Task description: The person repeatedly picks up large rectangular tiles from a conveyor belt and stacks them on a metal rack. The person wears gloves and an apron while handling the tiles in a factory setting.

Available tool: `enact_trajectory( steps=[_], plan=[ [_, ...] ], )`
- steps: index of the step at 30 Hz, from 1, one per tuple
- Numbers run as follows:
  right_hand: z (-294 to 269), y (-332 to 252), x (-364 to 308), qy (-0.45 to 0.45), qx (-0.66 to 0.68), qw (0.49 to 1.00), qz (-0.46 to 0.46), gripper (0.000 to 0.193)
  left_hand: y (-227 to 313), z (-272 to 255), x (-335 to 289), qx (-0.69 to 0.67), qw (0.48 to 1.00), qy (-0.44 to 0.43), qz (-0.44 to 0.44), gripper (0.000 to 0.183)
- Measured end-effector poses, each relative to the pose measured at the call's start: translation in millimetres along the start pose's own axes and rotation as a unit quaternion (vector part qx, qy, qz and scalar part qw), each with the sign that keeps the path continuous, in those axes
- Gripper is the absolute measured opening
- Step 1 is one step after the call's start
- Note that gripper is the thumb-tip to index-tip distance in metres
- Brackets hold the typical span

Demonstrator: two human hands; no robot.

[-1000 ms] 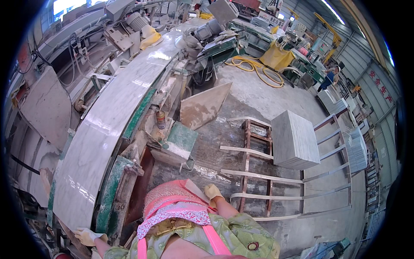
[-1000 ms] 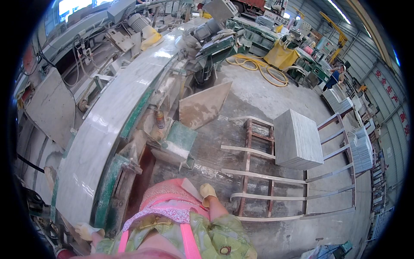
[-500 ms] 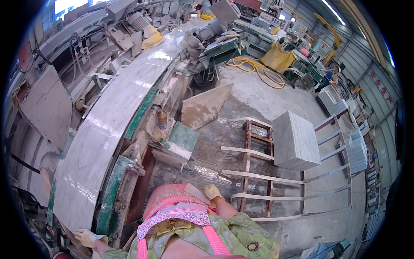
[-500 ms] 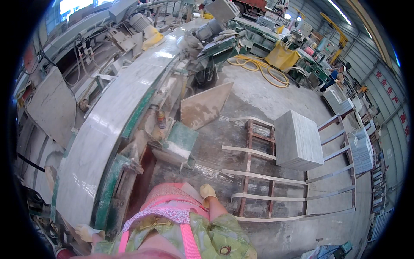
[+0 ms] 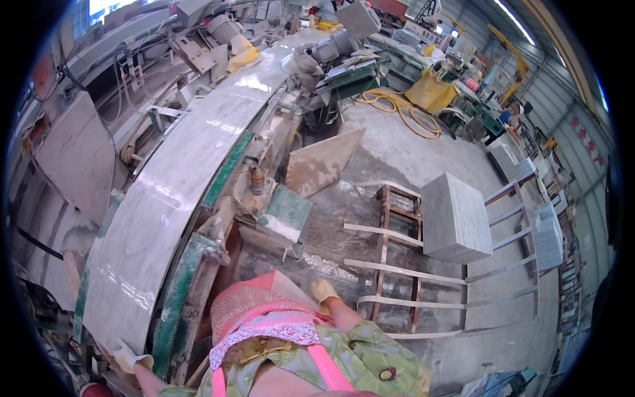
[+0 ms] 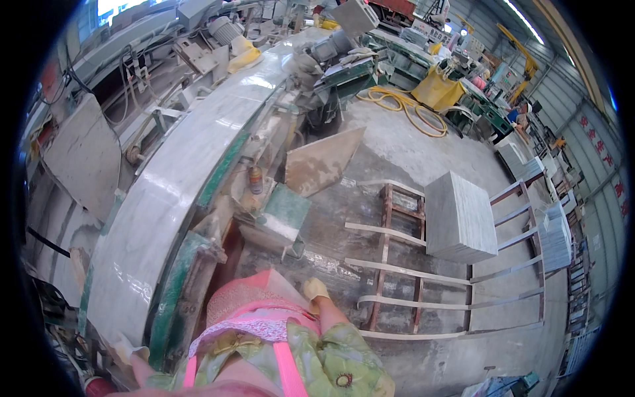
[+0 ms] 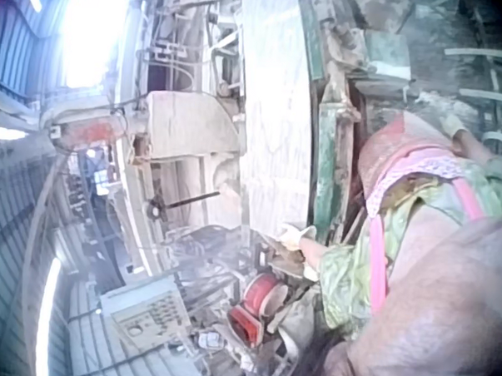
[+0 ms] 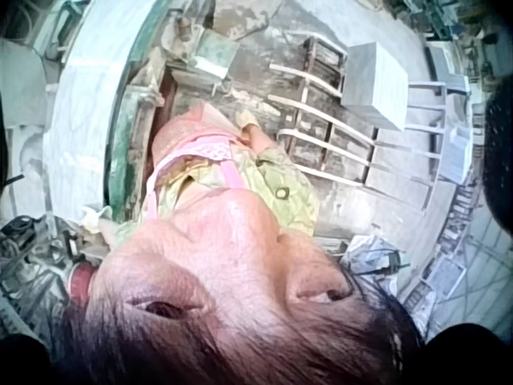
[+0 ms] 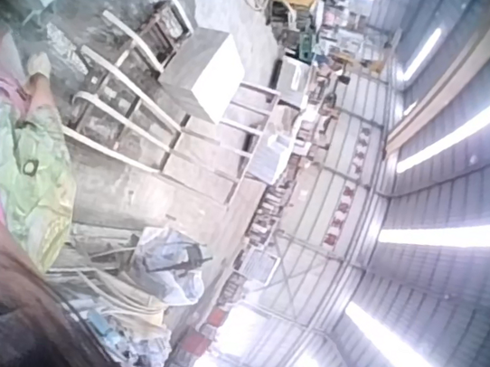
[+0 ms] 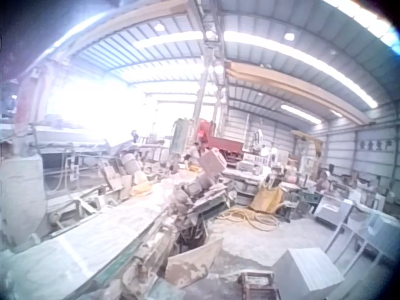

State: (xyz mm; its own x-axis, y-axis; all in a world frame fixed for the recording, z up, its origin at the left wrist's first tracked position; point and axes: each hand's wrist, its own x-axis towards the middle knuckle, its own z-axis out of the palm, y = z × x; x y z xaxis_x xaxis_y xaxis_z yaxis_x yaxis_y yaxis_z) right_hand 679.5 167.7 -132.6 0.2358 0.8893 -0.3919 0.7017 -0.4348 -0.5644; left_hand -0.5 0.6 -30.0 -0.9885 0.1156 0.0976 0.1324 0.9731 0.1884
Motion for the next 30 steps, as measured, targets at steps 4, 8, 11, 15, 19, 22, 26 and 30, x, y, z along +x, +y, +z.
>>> enact_trajectory(
  steps=[4, 8, 11, 15, 19, 22, 26, 30],
  plan=[
    [9.5, -6.7, 1.3, 0.002, -0.002, 1.000, -0.003, 0.038, 2.0, 12.0, 18.4, -0.019, 0.999, 0.020, 0.029, 0.081],
    [24.3, -10.7, 0.7, 0.032, -0.001, 0.999, 0.001, 0.037, 15.1, -7.1, 5.7, -0.015, 0.999, 0.023, 0.036, 0.081],
    [30.2, -24.7, -12.9, 0.043, -0.008, 0.999, 0.019, 0.037, 26.7, -25.8, -12.3, 0.026, 1.000, 0.016, 0.007, 0.079],
    [23.7, -31.0, -29.2, 0.055, -0.002, 0.998, -0.002, 0.036, 28.8, -33.1, -18.3, 0.051, 0.998, 0.027, 0.006, 0.077],
    [16.9, -19.3, -24.1, 0.082, 0.038, 0.996, 0.019, 0.035, 23.5, -34.8, -14.8, 0.055, 0.997, 0.044, 0.024, 0.075],
    [8.7, -8.3, -6.7, 0.051, 0.001, 0.999, 0.015, 0.038, 6.5, -33.0, -18.3, 0.063, 0.996, 0.051, 0.021, 0.074],
    [9.0, 14.5, 6.2, 0.088, 0.044, 0.995, 0.005, 0.035, 12.7, -37.8, -27.4, 0.076, 0.993, 0.068, 0.057, 0.072],
    [-3.9, 13.8, 2.2, 0.107, 0.005, 0.994, -0.005, 0.036, 3.9, -46.2, -40.7, 0.121, 0.988, 0.071, 0.057, 0.072]
  ],
)
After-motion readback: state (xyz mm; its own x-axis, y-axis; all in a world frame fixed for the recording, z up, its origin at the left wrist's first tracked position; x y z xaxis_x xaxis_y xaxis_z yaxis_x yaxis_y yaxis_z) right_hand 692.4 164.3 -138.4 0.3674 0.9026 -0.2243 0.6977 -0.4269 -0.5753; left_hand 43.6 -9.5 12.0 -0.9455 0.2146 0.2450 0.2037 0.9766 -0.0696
